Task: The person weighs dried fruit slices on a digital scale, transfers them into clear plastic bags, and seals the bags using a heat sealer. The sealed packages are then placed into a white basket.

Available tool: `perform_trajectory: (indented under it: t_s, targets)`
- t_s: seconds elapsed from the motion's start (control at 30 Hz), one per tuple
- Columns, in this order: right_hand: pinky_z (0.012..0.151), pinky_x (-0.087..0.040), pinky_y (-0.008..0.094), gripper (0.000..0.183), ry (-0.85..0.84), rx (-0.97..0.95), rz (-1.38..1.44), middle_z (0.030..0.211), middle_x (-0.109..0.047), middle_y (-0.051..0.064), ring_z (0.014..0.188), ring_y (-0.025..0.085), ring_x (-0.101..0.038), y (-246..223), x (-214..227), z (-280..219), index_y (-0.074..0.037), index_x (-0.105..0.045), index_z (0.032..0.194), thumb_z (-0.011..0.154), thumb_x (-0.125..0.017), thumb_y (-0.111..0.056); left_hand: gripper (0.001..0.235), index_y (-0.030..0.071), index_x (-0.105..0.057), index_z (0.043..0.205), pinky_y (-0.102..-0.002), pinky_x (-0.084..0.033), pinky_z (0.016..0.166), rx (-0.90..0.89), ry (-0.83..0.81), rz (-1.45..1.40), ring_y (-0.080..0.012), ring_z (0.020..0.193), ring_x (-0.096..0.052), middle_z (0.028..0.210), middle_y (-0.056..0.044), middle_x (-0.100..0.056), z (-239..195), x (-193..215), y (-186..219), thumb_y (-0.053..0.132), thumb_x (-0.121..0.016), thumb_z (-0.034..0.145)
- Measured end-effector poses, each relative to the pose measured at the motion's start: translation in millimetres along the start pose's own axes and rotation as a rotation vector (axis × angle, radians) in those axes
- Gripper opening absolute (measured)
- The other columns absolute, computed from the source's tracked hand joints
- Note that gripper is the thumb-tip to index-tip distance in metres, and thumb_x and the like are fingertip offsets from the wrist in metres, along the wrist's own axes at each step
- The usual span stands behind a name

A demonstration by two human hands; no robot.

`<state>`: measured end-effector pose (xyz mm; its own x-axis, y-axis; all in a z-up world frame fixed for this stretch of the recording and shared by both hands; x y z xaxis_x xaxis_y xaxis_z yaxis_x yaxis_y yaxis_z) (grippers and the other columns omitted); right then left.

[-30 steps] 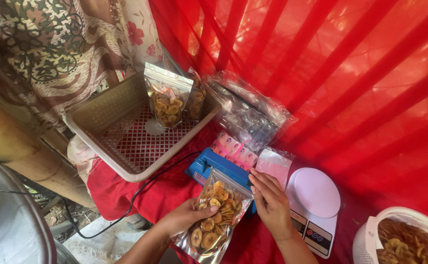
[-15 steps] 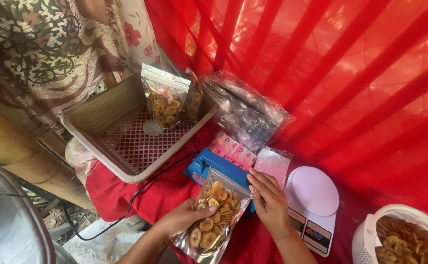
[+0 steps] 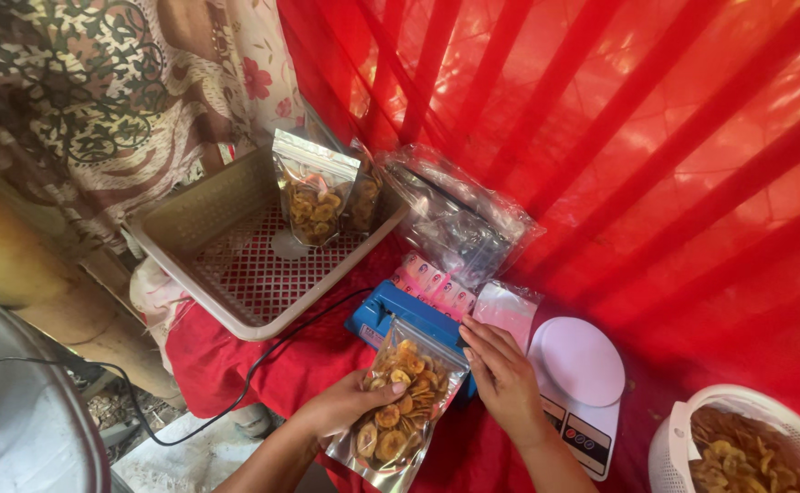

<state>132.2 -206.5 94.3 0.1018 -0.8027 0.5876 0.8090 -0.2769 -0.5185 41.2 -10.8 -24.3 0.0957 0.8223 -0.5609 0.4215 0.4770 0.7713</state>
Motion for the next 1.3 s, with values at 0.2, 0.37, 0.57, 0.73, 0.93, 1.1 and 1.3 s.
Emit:
perform_trajectory:
  t_s: [0.2, 0.37, 0.57, 0.73, 0.93, 1.1, 1.3]
  targets:
    - [0.1, -0.05, 0.039, 0.034, -0.153, -0.025, -0.166, 0.13, -0.072, 0.01, 0.119, 0.03, -0.065, -14.6, 17.4, 24.3, -0.006, -0.071, 0.126, 0.094, -0.065, -0.015, 0.051, -0.005, -0.061, 0.131, -0.034, -0.062, 0.083, 0.011, -0.042, -0.042, -0.0194, 0.092, -0.076, 0.11, -0.014, -0.077, -8.0, -9.2, -2.4, 0.028, -0.07, 0.094]
    - [0.1, -0.05, 0.038, 0.031, -0.2, -0.066, -0.162, 0.126, -0.073, 0.008, 0.117, 0.028, -0.066, -29.6, 27.6, 57.1, -0.009, -0.072, 0.124, 0.095, -0.066, -0.02, 0.052, -0.002, -0.058, 0.138, -0.031, -0.061, 0.089, 0.001, -0.071, 0.061, -0.0159, 0.098, -0.074, 0.114, -0.01, -0.075, -14.0, -27.3, -13.8, 0.023, -0.074, 0.094]
    - [0.091, -0.053, 0.033, 0.041, 0.119, -0.256, 0.021, 0.122, -0.072, 0.012, 0.108, 0.02, -0.069, -26.8, 57.1, 42.1, -0.004, -0.065, 0.13, 0.095, -0.067, -0.024, 0.057, 0.005, -0.053, 0.143, -0.033, -0.059, 0.09, 0.004, -0.086, 0.075, -0.0148, 0.1, -0.072, 0.116, -0.007, -0.074, -25.9, -30.7, -9.9, 0.021, -0.074, 0.093]
    - [0.072, -0.055, 0.029, 0.028, 0.068, -0.618, 0.087, 0.094, -0.079, 0.005, 0.083, 0.014, -0.071, -5.0, 44.3, -20.6, -0.005, -0.075, 0.115, 0.091, -0.073, -0.021, 0.055, 0.002, -0.053, 0.143, -0.034, -0.059, 0.092, -0.089, -0.095, 0.079, -0.0158, 0.103, -0.072, 0.118, -0.006, -0.074, -34.3, -33.1, -0.3, 0.017, -0.072, 0.094]
    - [0.079, -0.056, 0.029, 0.027, -0.019, -0.464, 0.368, 0.099, -0.079, 0.009, 0.088, 0.015, -0.07, -31.4, 23.5, -24.9, -0.001, -0.071, 0.119, 0.093, -0.072, -0.007, 0.045, 0.003, -0.061, 0.131, -0.032, -0.059, 0.091, -0.375, 0.041, 0.479, -0.0122, 0.102, -0.07, 0.115, -0.006, -0.074, -57.5, -32.5, 53.2, 0.018, -0.077, 0.091]
    - [0.096, -0.058, 0.032, 0.048, 0.135, -0.261, 0.525, 0.126, -0.069, 0.014, 0.106, 0.019, -0.072, -55.6, 57.8, -4.9, 0.003, -0.052, 0.139, 0.093, -0.063, -0.001, 0.04, 0.004, -0.07, 0.119, -0.031, -0.057, 0.077, -0.601, 0.62, 0.562, -0.0138, 0.086, -0.07, 0.1, -0.005, -0.078, -94.4, 44.9, 188.8, 0.013, -0.081, 0.082]
    - [0.092, -0.056, 0.03, 0.043, 0.117, -0.499, 0.4, 0.122, -0.073, 0.012, 0.102, 0.018, -0.073, -18.8, 56.4, -30.0, -0.001, -0.057, 0.136, 0.094, -0.062, -0.005, 0.047, 0.0, -0.066, 0.13, -0.034, -0.054, 0.089, -0.583, 0.399, 0.557, -0.0161, 0.101, -0.068, 0.116, -0.009, -0.074, -37.3, 130.8, 269.0, 0.004, -0.079, 0.085]
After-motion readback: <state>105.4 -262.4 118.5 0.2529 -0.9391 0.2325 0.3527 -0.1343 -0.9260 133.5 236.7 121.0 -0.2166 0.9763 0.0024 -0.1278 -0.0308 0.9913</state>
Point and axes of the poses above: each hand's wrist, its own z-axis towards the middle knuckle, its own x-axis out of the back of the hand, y = z × x, the point moved 4 cm from there along z, towards the middle knuckle
